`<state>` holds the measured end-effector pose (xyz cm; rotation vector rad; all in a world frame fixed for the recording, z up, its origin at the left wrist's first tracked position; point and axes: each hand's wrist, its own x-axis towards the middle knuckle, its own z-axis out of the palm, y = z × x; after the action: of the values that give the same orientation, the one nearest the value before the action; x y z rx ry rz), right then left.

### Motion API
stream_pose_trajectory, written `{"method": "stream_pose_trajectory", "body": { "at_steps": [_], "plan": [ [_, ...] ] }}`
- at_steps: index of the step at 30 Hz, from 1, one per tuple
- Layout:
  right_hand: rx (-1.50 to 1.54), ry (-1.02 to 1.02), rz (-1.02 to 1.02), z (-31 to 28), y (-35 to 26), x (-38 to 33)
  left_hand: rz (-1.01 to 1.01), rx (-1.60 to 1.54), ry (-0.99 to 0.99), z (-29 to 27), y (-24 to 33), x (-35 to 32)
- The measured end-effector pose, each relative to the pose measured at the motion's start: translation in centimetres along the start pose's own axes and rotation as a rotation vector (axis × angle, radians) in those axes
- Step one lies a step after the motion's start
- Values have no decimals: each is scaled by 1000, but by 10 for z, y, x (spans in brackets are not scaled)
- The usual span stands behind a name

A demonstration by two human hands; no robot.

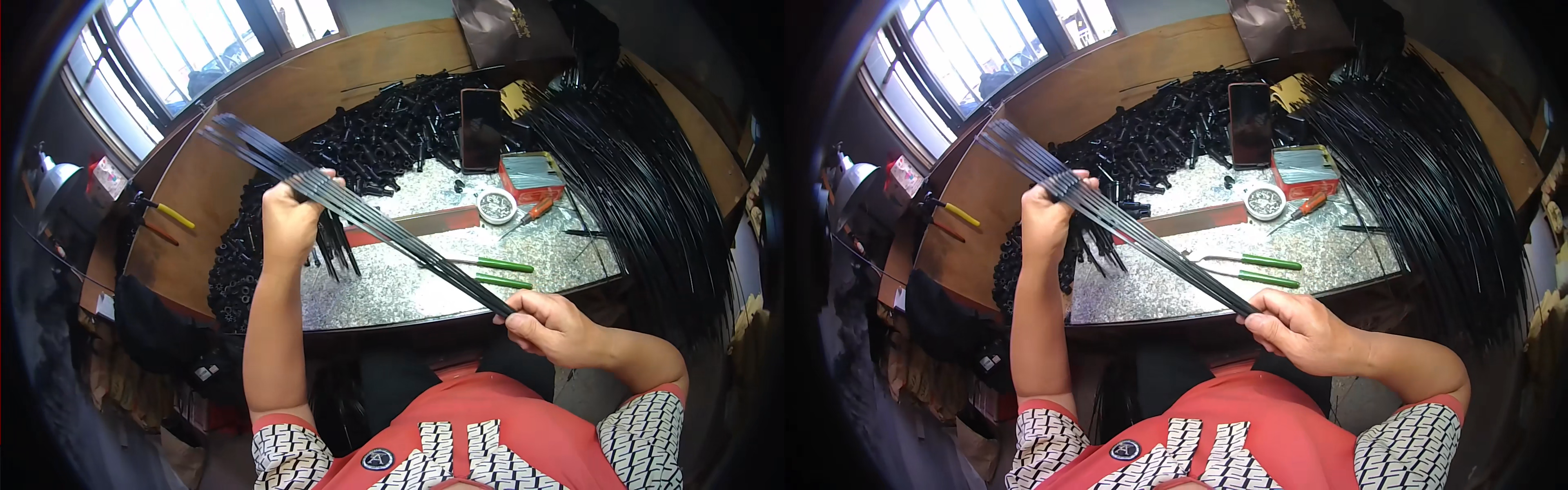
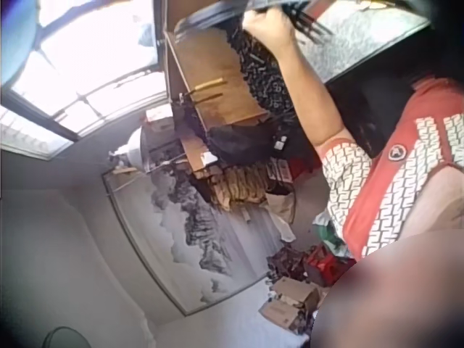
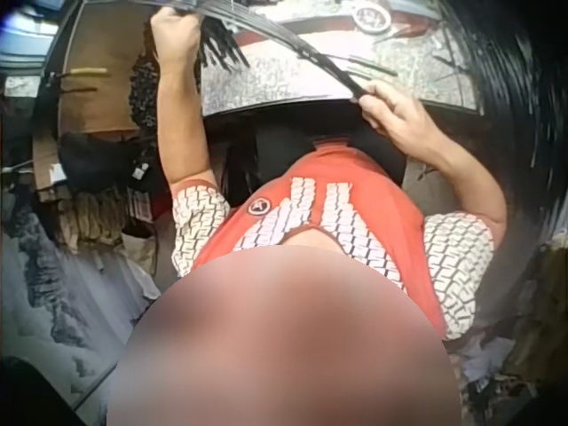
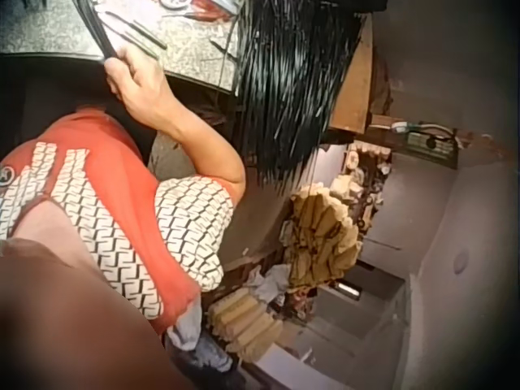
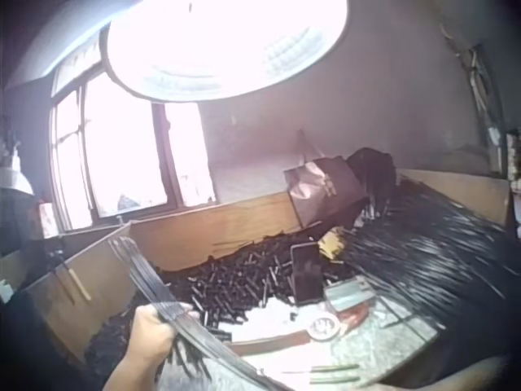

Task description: Assembling plastic connectors and components onto bundles of wires at a manufacturing workstation.

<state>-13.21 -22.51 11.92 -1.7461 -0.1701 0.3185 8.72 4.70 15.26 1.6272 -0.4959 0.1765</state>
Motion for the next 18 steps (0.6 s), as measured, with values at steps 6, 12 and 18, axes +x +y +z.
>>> {"method": "stream_pose_trajectory", "body": {
  "at_steps": [6, 12, 18],
  "plan": [
    [-129, 60, -130, 13, 8, 8, 280, -184, -94, 19, 12, 38],
    [-275, 43, -53, 52, 106, 29, 248, 12, -258, 25, -23, -2],
    [-453, -5, -89, 61, 199, 57, 347, 394, -691, -3, -58, -63]
  ]
}}
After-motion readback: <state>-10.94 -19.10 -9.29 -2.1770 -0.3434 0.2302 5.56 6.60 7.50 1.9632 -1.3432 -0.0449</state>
